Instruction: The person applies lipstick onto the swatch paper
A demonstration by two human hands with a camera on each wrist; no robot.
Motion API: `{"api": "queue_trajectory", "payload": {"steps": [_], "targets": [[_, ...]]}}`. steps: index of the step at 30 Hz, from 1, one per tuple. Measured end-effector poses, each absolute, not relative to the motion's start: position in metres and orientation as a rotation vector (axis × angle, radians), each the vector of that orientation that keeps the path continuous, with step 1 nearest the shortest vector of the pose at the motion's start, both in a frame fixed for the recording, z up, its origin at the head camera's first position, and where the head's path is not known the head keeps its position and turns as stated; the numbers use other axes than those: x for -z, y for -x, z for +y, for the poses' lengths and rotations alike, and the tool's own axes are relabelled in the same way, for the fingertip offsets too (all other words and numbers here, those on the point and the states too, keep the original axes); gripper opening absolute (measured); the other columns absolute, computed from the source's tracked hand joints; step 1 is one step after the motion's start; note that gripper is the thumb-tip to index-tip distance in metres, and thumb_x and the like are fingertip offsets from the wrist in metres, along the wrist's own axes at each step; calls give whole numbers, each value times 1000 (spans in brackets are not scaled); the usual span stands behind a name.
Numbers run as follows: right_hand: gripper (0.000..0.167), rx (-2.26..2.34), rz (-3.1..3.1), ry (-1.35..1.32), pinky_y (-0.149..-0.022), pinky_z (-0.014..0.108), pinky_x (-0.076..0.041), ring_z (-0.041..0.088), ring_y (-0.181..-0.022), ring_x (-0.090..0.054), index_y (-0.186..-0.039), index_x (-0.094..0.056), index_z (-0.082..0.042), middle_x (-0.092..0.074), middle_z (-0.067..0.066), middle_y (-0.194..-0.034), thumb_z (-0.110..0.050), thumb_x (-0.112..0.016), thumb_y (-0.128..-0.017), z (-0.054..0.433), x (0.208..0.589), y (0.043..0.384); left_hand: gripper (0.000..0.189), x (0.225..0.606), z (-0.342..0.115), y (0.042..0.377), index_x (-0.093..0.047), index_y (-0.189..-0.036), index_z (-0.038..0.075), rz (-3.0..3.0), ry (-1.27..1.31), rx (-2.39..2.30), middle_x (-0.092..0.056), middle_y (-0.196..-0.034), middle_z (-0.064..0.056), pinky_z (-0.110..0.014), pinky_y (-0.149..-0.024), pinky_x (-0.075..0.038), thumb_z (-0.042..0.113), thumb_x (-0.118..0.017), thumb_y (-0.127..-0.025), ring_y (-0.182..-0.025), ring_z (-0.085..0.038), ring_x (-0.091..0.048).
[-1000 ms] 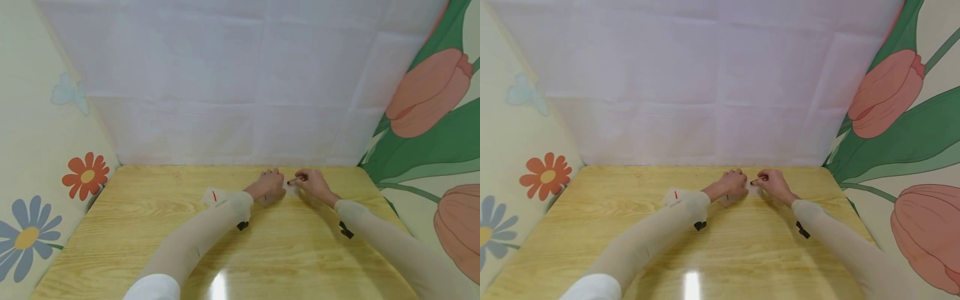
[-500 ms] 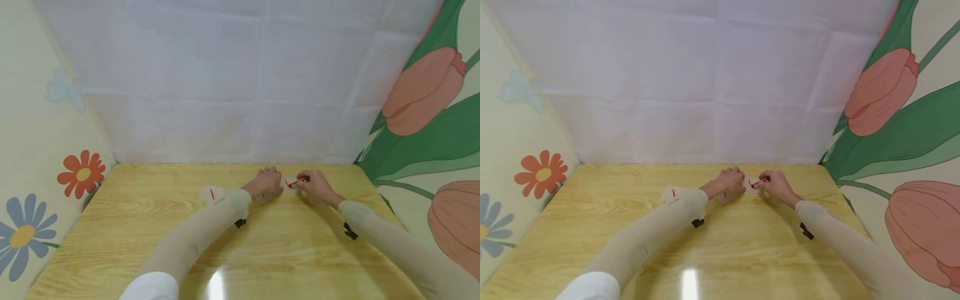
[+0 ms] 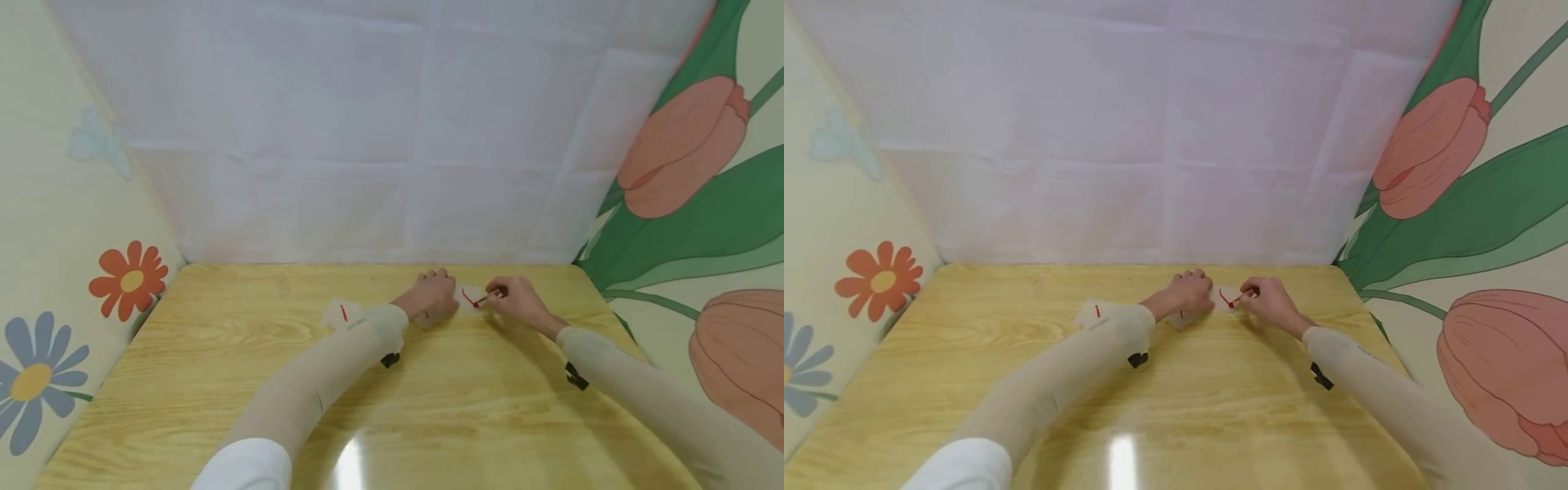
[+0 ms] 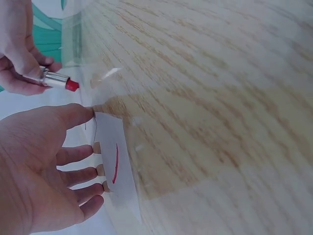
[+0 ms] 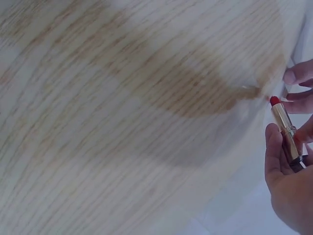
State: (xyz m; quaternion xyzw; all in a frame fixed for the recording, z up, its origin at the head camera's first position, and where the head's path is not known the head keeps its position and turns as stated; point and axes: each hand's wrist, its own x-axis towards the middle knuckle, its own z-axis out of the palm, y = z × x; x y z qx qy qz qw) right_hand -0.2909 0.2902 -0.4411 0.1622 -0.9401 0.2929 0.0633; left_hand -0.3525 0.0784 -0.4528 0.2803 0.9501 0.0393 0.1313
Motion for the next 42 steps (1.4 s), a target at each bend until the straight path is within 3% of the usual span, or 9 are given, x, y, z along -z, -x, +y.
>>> {"api": "queue_trajectory", "payload": {"steps": [9, 17, 24, 31, 36, 39, 42], "targets": [[19, -938, -2760, -483, -75, 47, -55, 27, -87, -68, -108, -73, 2, -72, 14, -100, -7, -64, -95, 292, 424, 288, 46, 446, 66, 346, -56, -139, 7, 2802, -913, -171, -50, -140, -14, -52, -110, -32, 39, -53, -106, -130, -34, -46], [17, -1014, -2729, -398, -70, 40, -53, 26, -84, -66, -108, -73, 0, -72, 14, -99, -6, -64, -95, 294, 412, 289, 52, 440, 52, 350, -46, -151, 10, 2793, -954, -408, -47, -151, -13, -57, -110, -33, 34, -55, -106, -133, -33, -48], [17, -1056, -2696, -364, -67, 36, -52, 27, -80, -68, -107, -73, -1, -73, 10, -90, -5, -64, -94, 291, 402, 291, 48, 411, 29, 343, -49, -147, 8, 2798, -1071, -612, -54, -144, -14, -44, -102, -45, 31, -56, -106, -128, -28, -54], [21, -1230, -2634, -267, -62, 28, -53, 34, -82, -71, -111, -73, 1, -73, 11, -85, -7, -61, -95, 280, 395, 293, 48, 386, 0, 321, -49, -148, 9, 2845, -1062, -842, -57, -140, -9, -45, -100, -46, 31, -56, -107, -127, -26, -54], [23, -1506, -2532, -184, -71, 27, -57, 30, -84, -71, -117, -70, 5, -71, 20, -94, -7, -59, -101, 272, 392, 295, 45, 377, -14, 302, -53, -145, 9, 2947, -1085, -974, -60, -136, -7, -45, -98, -47, 30, -57, -106, -124, -24, -56], [26, -1689, -2442, -148, -81, 36, -58, 27, -85, -71, -119, -67, 8, -67, 28, -105, -9, -57, -103, 268, 391, 295, 43, 373, -22, 294, -54, -143, 9, 2979, -1080, -1050, -61, -133, -7, -45, -98, -46, 28, -58, -105, -122, -24, -56], [28, -1849, -2347, -131, -86, 40, -56, 22, -83, -71, -120, -65, 12, -66, 27, -107, -10, -57, -103, 261, 392, 295, 43, 372, -30, 289, -54, -143, 8, 2985, -1051, -1112, -62, -133, -6, -44, -98, -46, 28, -58, -105, -122, -24, -56]]}}
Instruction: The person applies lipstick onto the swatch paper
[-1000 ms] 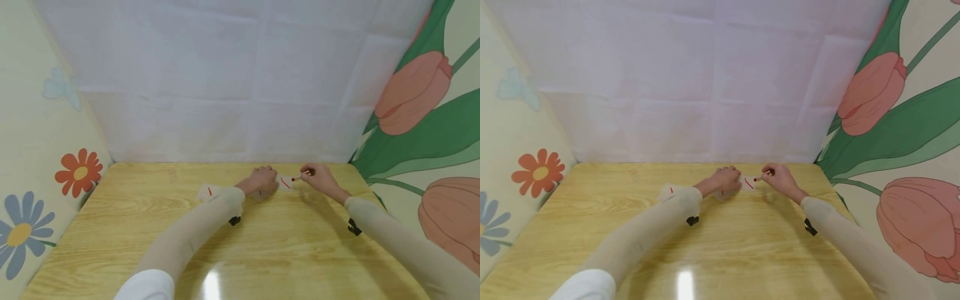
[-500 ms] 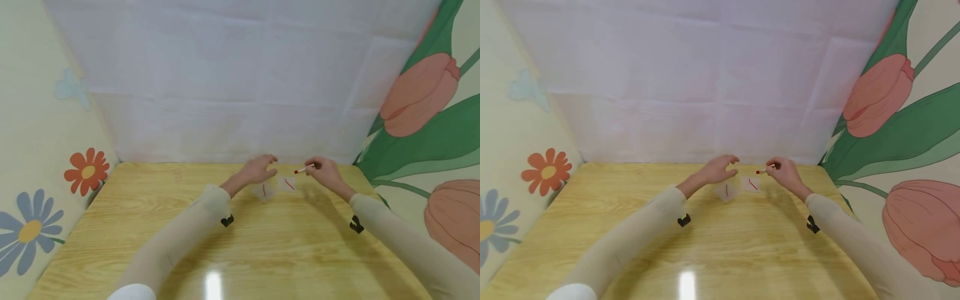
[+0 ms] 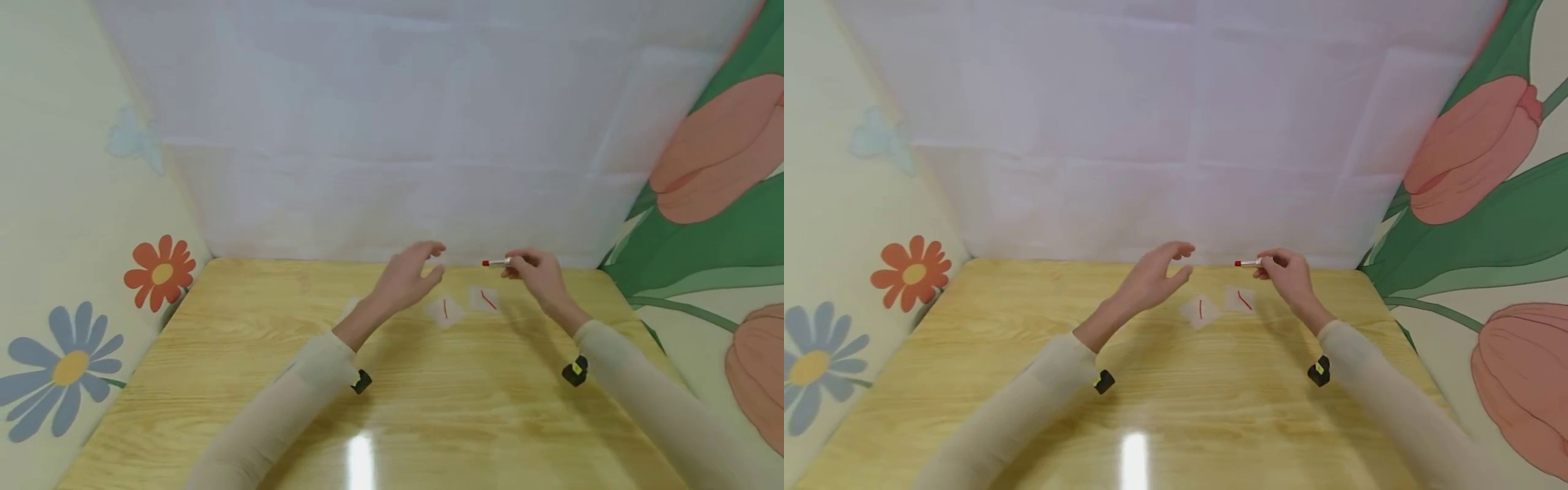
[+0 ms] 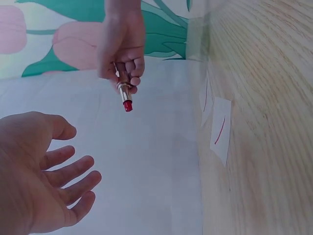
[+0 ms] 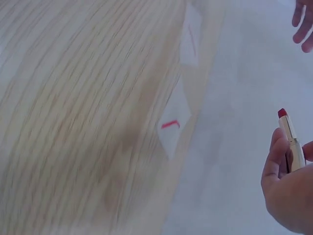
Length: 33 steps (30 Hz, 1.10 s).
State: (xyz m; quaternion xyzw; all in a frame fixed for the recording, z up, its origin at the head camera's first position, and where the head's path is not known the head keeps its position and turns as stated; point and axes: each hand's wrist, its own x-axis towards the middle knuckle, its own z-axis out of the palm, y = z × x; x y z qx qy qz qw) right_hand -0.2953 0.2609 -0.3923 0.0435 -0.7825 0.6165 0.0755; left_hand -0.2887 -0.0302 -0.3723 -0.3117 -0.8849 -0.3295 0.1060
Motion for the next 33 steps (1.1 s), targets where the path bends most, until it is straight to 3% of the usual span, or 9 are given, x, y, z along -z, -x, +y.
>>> {"api": "queue_trajectory", "payload": {"steps": [8, 14, 20, 24, 33], "targets": [[26, -2249, -2048, -75, -75, 29, -58, 18, -75, -70, -115, -65, 12, -68, 27, -105, -10, -57, -105, 241, 402, 295, 44, 378, -40, 286, -53, -144, 9, -2628, 815, 1015, -60, -135, -6, -43, -99, -46, 27, -58, -104, -123, -24, -56], [21, -2542, -1821, -58, -67, 25, -56, 20, -71, -69, -109, -67, 10, -73, 16, -91, -7, -56, -105, 220, 397, 292, 45, 385, -43, 286, -53, -145, 8, -2630, 779, 1065, -60, -135, -7, -43, -99, -47, 26, -60, -104, -123, -25, -56], [21, -2872, -1591, -145, -71, 28, -54, 19, -74, -66, -104, -70, 4, -72, 16, -92, -9, -54, -106, 194, 392, 293, 46, 387, -44, 293, -53, -145, 8, -2605, 778, 1160, -61, -132, -8, -41, -98, -47, 22, -64, -102, -122, -23, -55], [27, -3061, -1455, -245, -71, 28, -52, 18, -73, -64, -99, -71, 0, -71, 14, -93, -12, -48, -109, 180, 393, 292, 46, 388, -46, 299, -54, -142, 7, -2537, 824, 1305, -63, -129, -7, -41, -98, -46, 18, -69, -100, -119, -22, -57], [44, -3299, -1215, -317, -61, 25, -38, 11, -62, -52, -87, -71, -4, -71, 9, -83, -21, -40, -113, 158, 403, 288, 40, 398, -46, 304, -65, -130, 14, -2334, 982, 1415, -64, -126, 4, -45, -98, -44, 31, -75, -95, -118, -14, -57]]}}
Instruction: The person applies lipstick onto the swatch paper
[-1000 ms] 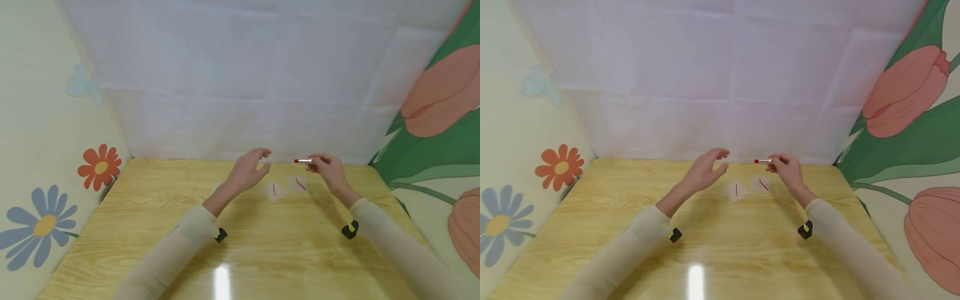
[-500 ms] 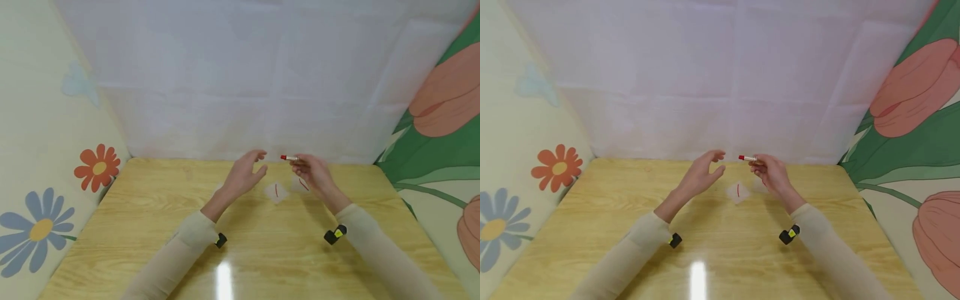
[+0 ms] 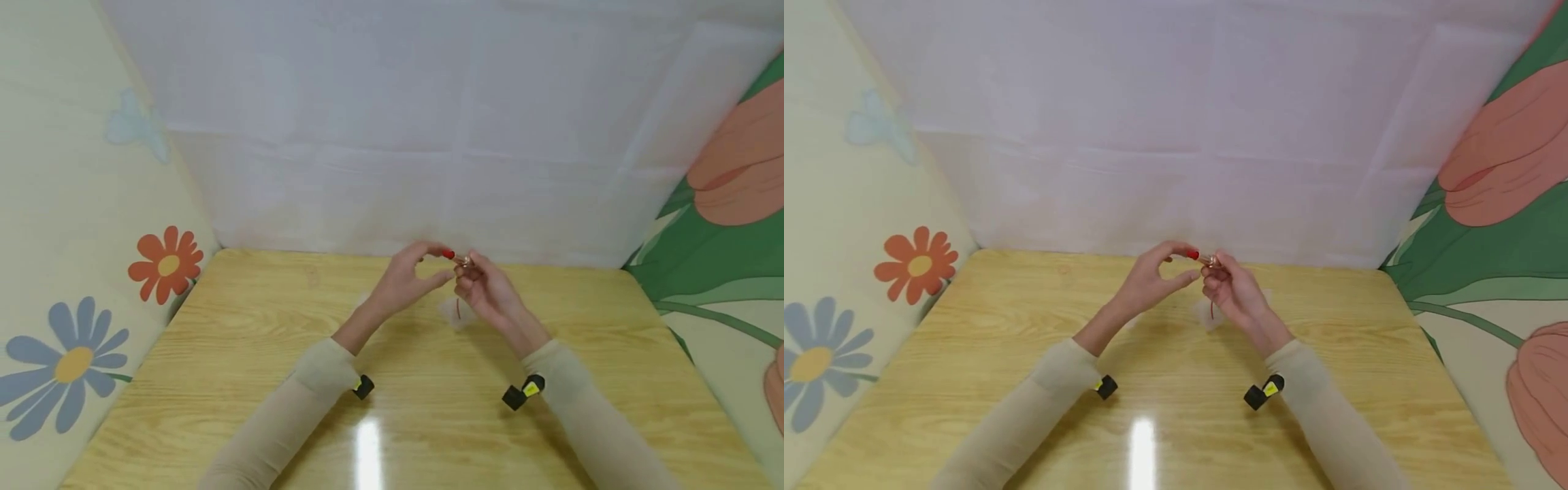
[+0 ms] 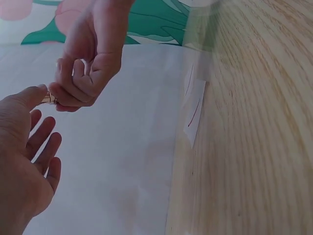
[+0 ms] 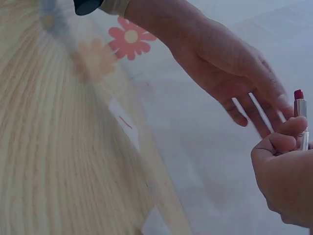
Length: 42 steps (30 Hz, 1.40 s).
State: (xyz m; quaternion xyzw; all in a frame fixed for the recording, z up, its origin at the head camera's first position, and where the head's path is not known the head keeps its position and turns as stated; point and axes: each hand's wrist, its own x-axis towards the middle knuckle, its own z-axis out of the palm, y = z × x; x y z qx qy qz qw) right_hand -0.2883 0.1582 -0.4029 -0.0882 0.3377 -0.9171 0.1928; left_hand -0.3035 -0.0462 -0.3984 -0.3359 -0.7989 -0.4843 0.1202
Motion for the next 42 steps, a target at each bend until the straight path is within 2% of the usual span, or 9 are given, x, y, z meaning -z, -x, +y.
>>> {"api": "queue_trajectory", "payload": {"steps": [6, 13, 20, 24, 29, 32, 39, 42], "targets": [[50, 2501, 915, 339, -58, 25, -30, 10, -56, -43, -93, -72, -4, -70, 4, -79, -26, -33, -114, 151, 411, 285, 29, 396, -43, 301, -71, -119, 14, -2178, 1014, 1458, -68, -116, 7, -44, -98, -45, 25, -78, -93, -111, -11, -60], [44, 2482, 827, 359, -57, 25, -27, 8, -53, -32, -95, -71, -6, -63, 1, -75, -29, -38, -113, 147, 415, 280, 22, 395, -42, 297, -75, -110, 15, -2136, 952, 1512, -69, -102, 10, -40, -90, -47, 23, -82, -90, -98, -9, -62], [42, 2480, 773, 422, -59, 25, -28, 10, -60, -30, -100, -68, -5, -59, 2, -81, -26, -34, -113, 145, 415, 275, 18, 393, -43, 295, -78, -102, 16, -2085, 901, 1568, -72, -97, 9, -39, -87, -46, 21, -85, -87, -93, -21, -66], [46, 2475, 796, 482, -62, 25, -32, 11, -64, -32, -101, -69, -6, -60, 3, -89, -23, -27, -114, 143, 415, 273, 17, 392, -43, 295, -78, -102, 14, -2062, 904, 1556, -72, -96, 8, -38, -85, -46, 20, -85, -87, -91, -22, -67], [50, 2480, 805, 546, -67, 25, -37, 11, -72, -48, -106, -70, -4, -61, 5, -101, -18, -23, -114, 143, 414, 271, 18, 389, -43, 294, -78, -102, 12, -2057, 892, 1531, -72, -97, 8, -38, -83, -47, 21, -84, -88, -91, -17, -66], [47, 2490, 830, 552, -71, 24, -40, 12, -78, -52, -108, -71, -3, -61, 7, -105, -12, -25, -113, 144, 414, 271, 19, 389, -44, 293, -78, -103, 11, -2061, 878, 1537, -72, -98, 10, -39, -84, -47, 23, -83, -89, -92, -13, -65], [37, 2519, 810, 520, -77, 26, -44, 15, -82, -54, -115, -67, 0, -61, 8, -109, -2, -30, -111, 145, 414, 269, 16, 389, -44, 293, -78, -102, 12, -2035, 894, 1559, -72, -97, 9, -56, -83, -46, 20, -83, -89, -91, -13, -65], [35, 2528, 788, 533, -80, 27, -45, 17, -86, -56, -116, -67, 0, -62, 8, -109, 1, -32, -110, 146, 415, 268, 16, 389, -44, 293, -77, -100, 13, -2039, 893, 1553, -72, -96, 8, -53, -83, -46, 20, -84, -88, -90, -14, -65]]}}
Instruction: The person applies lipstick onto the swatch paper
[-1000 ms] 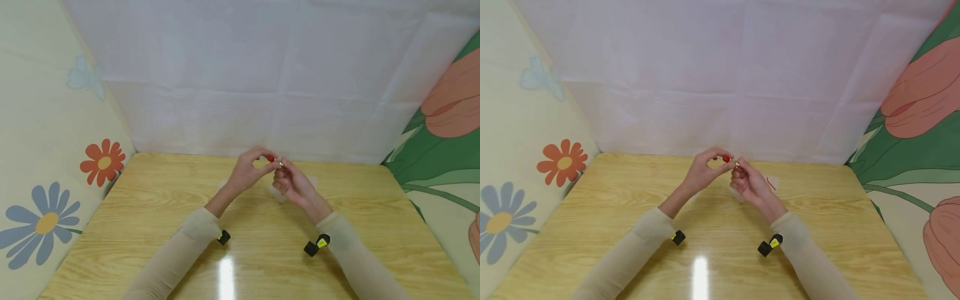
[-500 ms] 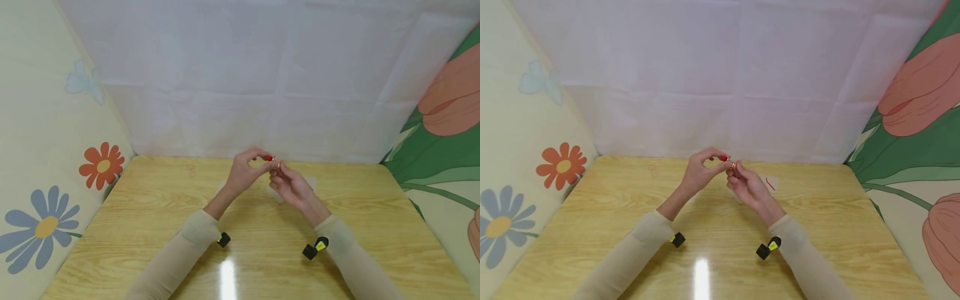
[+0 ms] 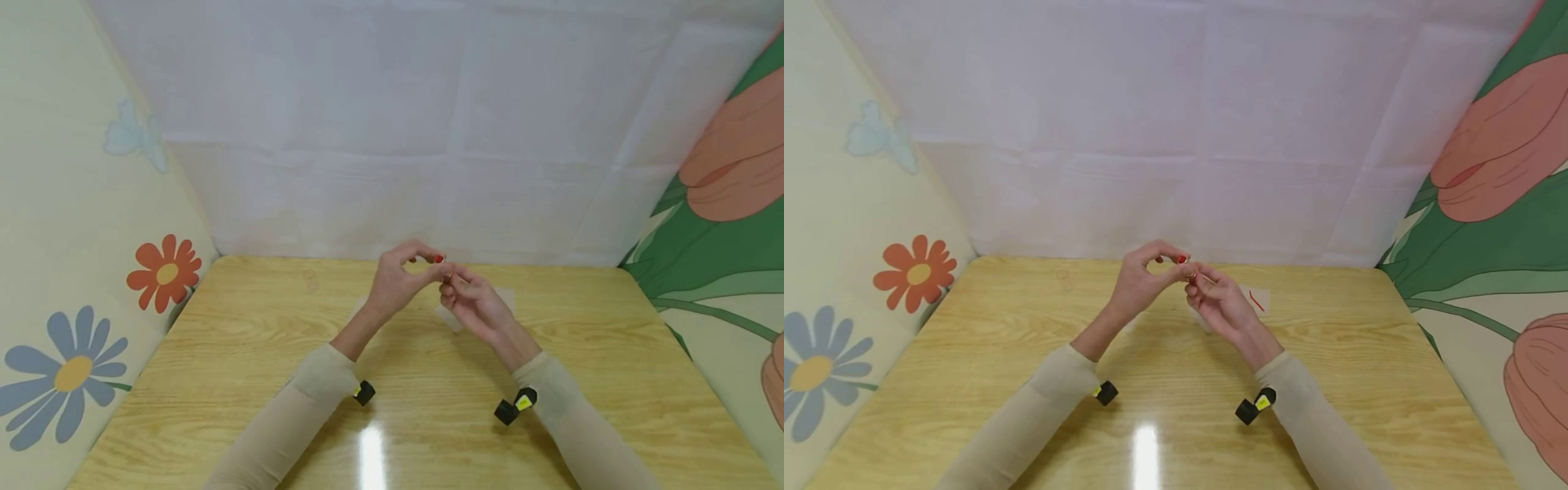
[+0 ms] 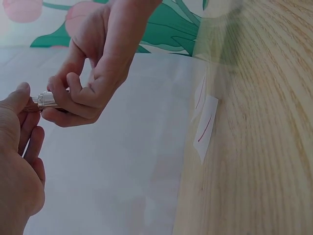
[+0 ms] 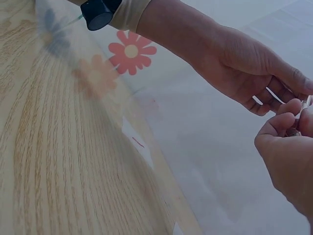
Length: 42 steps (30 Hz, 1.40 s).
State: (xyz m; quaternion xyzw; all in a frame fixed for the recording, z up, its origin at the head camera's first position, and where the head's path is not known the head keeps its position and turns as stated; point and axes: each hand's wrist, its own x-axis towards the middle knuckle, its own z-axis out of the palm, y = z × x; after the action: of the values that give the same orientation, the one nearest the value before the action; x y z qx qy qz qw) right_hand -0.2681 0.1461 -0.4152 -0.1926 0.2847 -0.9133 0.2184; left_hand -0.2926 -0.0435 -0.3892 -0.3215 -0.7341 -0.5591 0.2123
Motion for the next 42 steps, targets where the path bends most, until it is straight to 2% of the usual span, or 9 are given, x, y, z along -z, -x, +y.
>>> {"api": "queue_trajectory", "payload": {"steps": [4, 11, 17, 24, 32, 38, 42], "targets": [[31, 2536, 777, 531, -82, 28, -47, 18, -89, -58, -118, -66, 0, -63, 9, -109, 3, -36, -108, 146, 416, 268, 15, 389, -44, 292, -77, -98, 13, -2040, 889, 1550, -72, -95, 7, -52, -83, -46, 20, -85, -87, -90, -15, -65], [27, 2549, 783, 512, -81, 27, -47, 19, -91, -57, -117, -64, 0, -65, 10, -111, 4, -39, -107, 144, 416, 266, 15, 389, -44, 289, -75, -93, 16, -2049, 851, 1547, -72, -94, 10, -39, -82, -45, 23, -86, -86, -88, -12, -64], [29, 2547, 830, 504, -80, 27, -46, 19, -92, -56, -115, -64, -1, -64, 9, -110, 7, -37, -107, 141, 416, 265, 17, 390, -44, 287, -71, -90, 16, -2041, 820, 1569, -71, -91, 10, -39, -81, -44, 23, -86, -86, -87, -12, -64], [34, 2545, 866, 486, -79, 26, -45, 19, -92, -55, -118, -65, -2, -62, 8, -111, 8, -35, -106, 139, 416, 265, 27, 391, -44, 284, -60, -78, 16, -1999, 808, 1579, -64, -80, 6, -39, -80, -45, 18, -85, -86, -83, -15, -63], [30, 2543, 795, 480, -80, 26, -46, 20, -92, -57, -121, -62, 1, -63, 11, -113, 7, -37, -106, 140, 416, 266, 25, 393, -60, 287, -64, -90, 15, -2017, 784, 1630, -66, -88, 4, -40, -80, -42, 21, -87, -84, -85, -16, -61], [36, 2569, 742, 483, -82, 26, -48, 21, -93, -59, -124, -59, 4, -61, 16, -115, 9, -28, -107, 143, 416, 268, 21, 396, -89, 291, -66, -96, 16, -2085, 708, 1587, -67, -90, 4, -43, -78, -45, 29, -81, -91, -85, -16, -62], [32, 2583, 715, 476, -80, 26, -48, 22, -91, -58, -125, -57, 5, -59, 18, -115, 10, -31, -106, 146, 416, 268, 23, 398, -110, 298, -66, -100, 16, -2176, 658, 1544, -67, -93, 4, -38, -76, -46, 36, -77, -94, -86, -15, -62]]}}
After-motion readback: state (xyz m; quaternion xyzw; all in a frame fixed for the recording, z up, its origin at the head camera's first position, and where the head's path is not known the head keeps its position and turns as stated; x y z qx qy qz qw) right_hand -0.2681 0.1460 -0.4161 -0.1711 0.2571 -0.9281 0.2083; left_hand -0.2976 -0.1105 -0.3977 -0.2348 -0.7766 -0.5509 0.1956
